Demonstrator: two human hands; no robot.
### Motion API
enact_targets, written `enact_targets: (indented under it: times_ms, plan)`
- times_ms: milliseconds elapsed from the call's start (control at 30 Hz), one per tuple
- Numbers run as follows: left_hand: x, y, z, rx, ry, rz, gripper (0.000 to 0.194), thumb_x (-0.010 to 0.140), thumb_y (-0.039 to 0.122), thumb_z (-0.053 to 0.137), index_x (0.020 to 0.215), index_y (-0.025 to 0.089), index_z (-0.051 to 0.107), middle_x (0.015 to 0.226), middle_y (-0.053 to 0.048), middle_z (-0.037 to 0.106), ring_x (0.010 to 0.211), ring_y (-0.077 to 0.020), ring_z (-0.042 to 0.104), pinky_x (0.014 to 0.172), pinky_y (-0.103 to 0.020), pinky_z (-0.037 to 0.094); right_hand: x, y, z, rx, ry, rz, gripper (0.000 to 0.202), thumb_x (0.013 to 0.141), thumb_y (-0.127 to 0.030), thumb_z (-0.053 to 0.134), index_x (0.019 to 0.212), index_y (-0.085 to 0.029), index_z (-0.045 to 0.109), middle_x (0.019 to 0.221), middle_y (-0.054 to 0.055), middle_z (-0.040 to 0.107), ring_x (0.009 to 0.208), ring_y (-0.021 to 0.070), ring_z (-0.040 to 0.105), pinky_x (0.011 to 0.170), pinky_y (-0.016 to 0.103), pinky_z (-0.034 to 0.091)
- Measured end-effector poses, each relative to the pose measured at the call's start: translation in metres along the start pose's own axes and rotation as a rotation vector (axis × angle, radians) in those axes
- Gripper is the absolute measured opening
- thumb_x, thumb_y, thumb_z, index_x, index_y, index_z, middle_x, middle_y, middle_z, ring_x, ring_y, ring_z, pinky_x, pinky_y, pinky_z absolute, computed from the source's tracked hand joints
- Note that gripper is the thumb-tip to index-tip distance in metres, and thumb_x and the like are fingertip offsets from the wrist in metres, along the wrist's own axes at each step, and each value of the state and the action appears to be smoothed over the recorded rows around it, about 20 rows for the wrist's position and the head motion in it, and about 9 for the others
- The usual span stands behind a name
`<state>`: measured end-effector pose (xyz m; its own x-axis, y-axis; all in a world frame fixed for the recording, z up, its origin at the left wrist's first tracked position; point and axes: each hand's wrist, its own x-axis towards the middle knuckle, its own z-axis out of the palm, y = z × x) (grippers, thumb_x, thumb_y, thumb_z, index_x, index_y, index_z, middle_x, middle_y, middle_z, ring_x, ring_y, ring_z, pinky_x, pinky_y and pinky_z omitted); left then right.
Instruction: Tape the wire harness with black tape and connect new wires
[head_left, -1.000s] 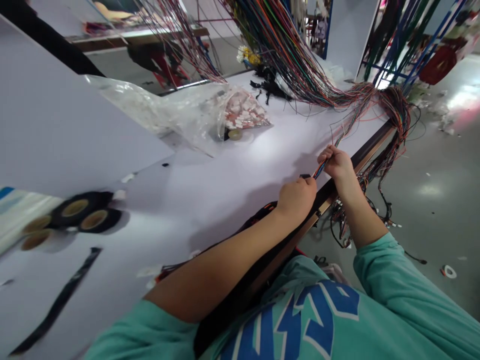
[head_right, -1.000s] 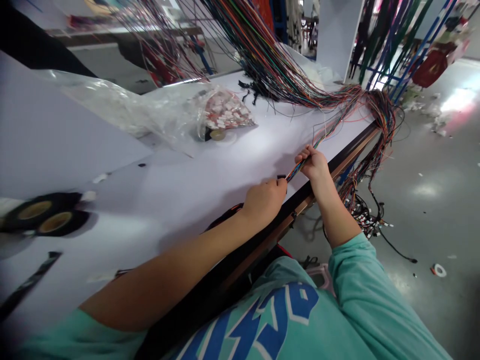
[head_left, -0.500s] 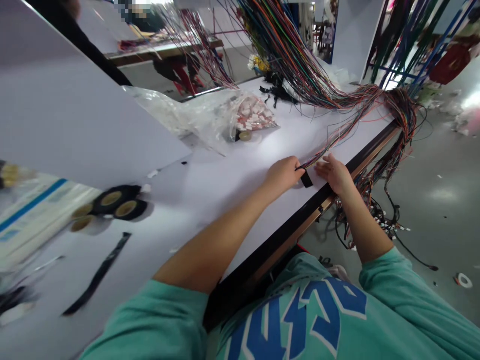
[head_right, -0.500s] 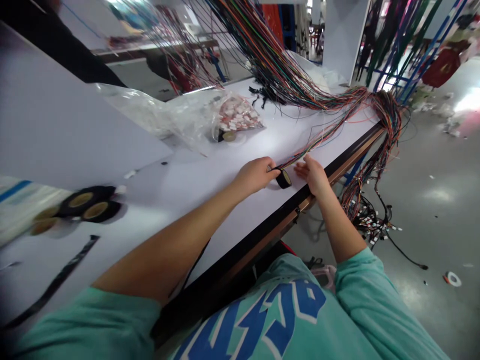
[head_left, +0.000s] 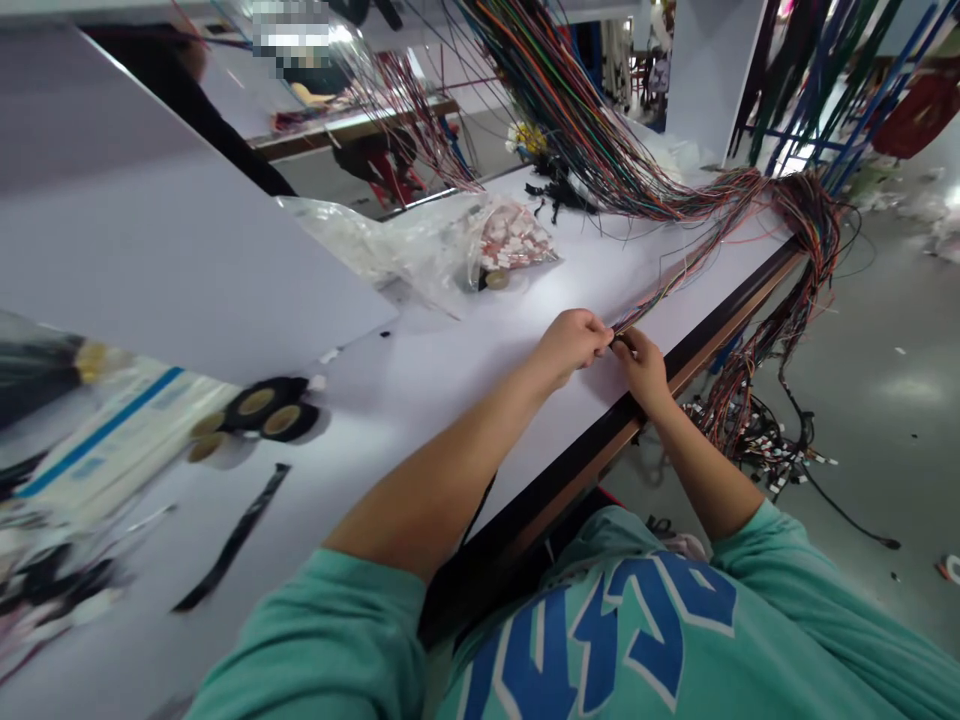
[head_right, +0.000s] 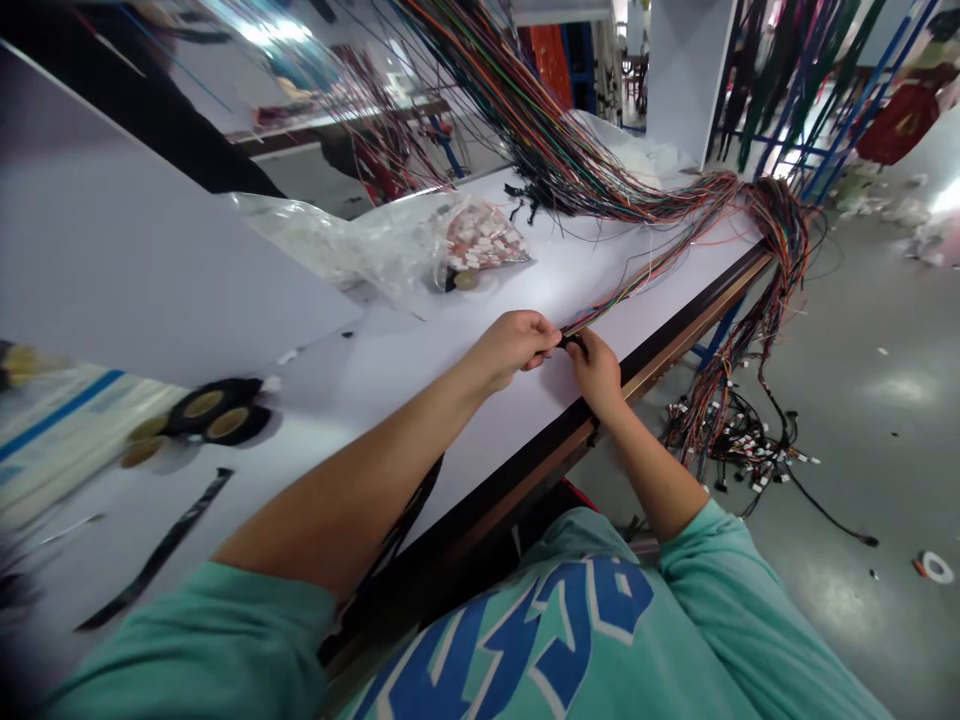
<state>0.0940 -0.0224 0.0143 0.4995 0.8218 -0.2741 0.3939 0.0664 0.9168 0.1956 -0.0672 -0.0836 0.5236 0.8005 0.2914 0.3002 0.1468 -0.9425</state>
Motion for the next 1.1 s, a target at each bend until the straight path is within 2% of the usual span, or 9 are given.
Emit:
enact_targets:
  times_ms: [167, 267, 367, 467, 600, 733, 867, 967, 1100]
  plan:
    - [0.002, -0.005, 0.0, -0.197, -0.067, -0.118, 0.026, 0.086, 0.027, 0.048, 0.063, 0.015, 0.046, 0.04, 0.004, 0.045, 0.026, -0.0014, 0.028, 0.032, -0.016, 0.015, 0.016, -0.006, 0.021, 0.52, 0.069, 0.058, 0.015, 0.065, -0.025, 0.056, 0.079, -0.02, 0.053, 0.073, -0.001, 0.059, 0.07, 0.0125, 0.054, 0.068, 0.027, 0.044]
    - [0.01, -0.005, -0.005, -0.267, -0.149, -0.277, 0.029, 0.088, 0.033, 0.044, 0.065, 0.015, 0.048, 0.039, 0.004, 0.044, 0.025, -0.0014, 0.022, 0.03, -0.015, 0.013, 0.024, -0.012, 0.028, 0.663, 0.036, 0.093, 0.02, 0.062, -0.023, 0.06, 0.079, -0.021, 0.05, 0.065, -0.004, 0.054, 0.061, 0.0099, 0.05, 0.059, 0.023, 0.042]
    - [0.022, -0.002, -0.008, -0.307, -0.252, -0.366, 0.026, 0.088, 0.024, 0.044, 0.065, 0.013, 0.052, 0.044, 0.0, 0.05, 0.03, -0.0038, 0.035, 0.031, -0.015, 0.025, 0.03, -0.012, 0.028, 0.717, -0.008, 0.139, 0.021, 0.062, -0.019, 0.059, 0.081, -0.022, 0.05, 0.059, -0.007, 0.049, 0.051, 0.0071, 0.043, 0.049, 0.02, 0.037]
    - [0.03, 0.001, -0.006, -0.328, -0.257, -0.32, 0.02, 0.083, 0.01, 0.046, 0.066, 0.01, 0.055, 0.049, -0.003, 0.055, 0.041, -0.0059, 0.048, 0.039, -0.015, 0.036, 0.033, -0.002, 0.021, 0.749, -0.028, 0.149, 0.026, 0.061, -0.014, 0.055, 0.085, -0.023, 0.052, 0.061, -0.008, 0.051, 0.048, 0.0063, 0.043, 0.048, 0.02, 0.036]
    - [0.031, 0.0, 0.0, -0.259, -0.15, -0.166, 0.018, 0.078, 0.004, 0.05, 0.061, 0.01, 0.054, 0.048, -0.002, 0.055, 0.036, -0.0038, 0.042, 0.036, -0.016, 0.027, 0.028, 0.013, -0.005, 0.602, 0.088, 0.131, 0.027, 0.066, -0.022, 0.055, 0.093, -0.022, 0.053, 0.082, 0.0, 0.06, 0.075, 0.012, 0.057, 0.066, 0.027, 0.045]
    - [0.027, -0.003, 0.006, -0.164, -0.051, -0.07, 0.019, 0.074, 0.002, 0.05, 0.058, 0.013, 0.05, 0.044, 0.001, 0.052, 0.033, -0.005, 0.039, 0.036, -0.019, 0.023, 0.022, 0.005, -0.023, 0.076, 0.269, -0.086, 0.04, 0.075, -0.04, 0.054, 0.111, -0.022, 0.049, 0.099, 0.006, 0.059, 0.095, 0.0186, 0.054, 0.079, 0.036, 0.045]
    - [0.021, -0.003, 0.007, -0.159, -0.118, 0.014, 0.02, 0.069, -0.003, 0.047, 0.058, 0.013, 0.049, 0.043, 0.003, 0.048, 0.034, -0.0042, 0.038, 0.039, -0.02, 0.023, 0.032, -0.027, -0.017, -0.159, 0.056, -0.318, 0.048, 0.074, -0.042, 0.059, 0.117, -0.024, 0.046, 0.103, 0.007, 0.058, 0.097, 0.0211, 0.054, 0.084, 0.04, 0.044]
    - [0.018, -0.004, 0.001, -0.251, -0.234, 0.029, 0.018, 0.065, -0.006, 0.048, 0.065, 0.012, 0.052, 0.052, 0.002, 0.053, 0.038, -0.0035, 0.042, 0.041, -0.019, 0.027, 0.035, -0.042, -0.018, 0.039, -0.064, -0.265, 0.043, 0.073, -0.039, 0.061, 0.112, -0.025, 0.047, 0.087, 0.001, 0.059, 0.081, 0.0159, 0.056, 0.076, 0.035, 0.046]
    - [0.02, -0.004, -0.008, -0.32, -0.279, 0.015, 0.017, 0.065, -0.006, 0.051, 0.069, 0.01, 0.055, 0.054, 0.001, 0.055, 0.039, -0.0029, 0.042, 0.042, -0.017, 0.028, 0.014, -0.037, -0.04, 0.287, -0.132, -0.193, 0.039, 0.067, -0.04, 0.067, 0.1, -0.026, 0.05, 0.076, -0.003, 0.056, 0.072, 0.0133, 0.055, 0.071, 0.03, 0.045]
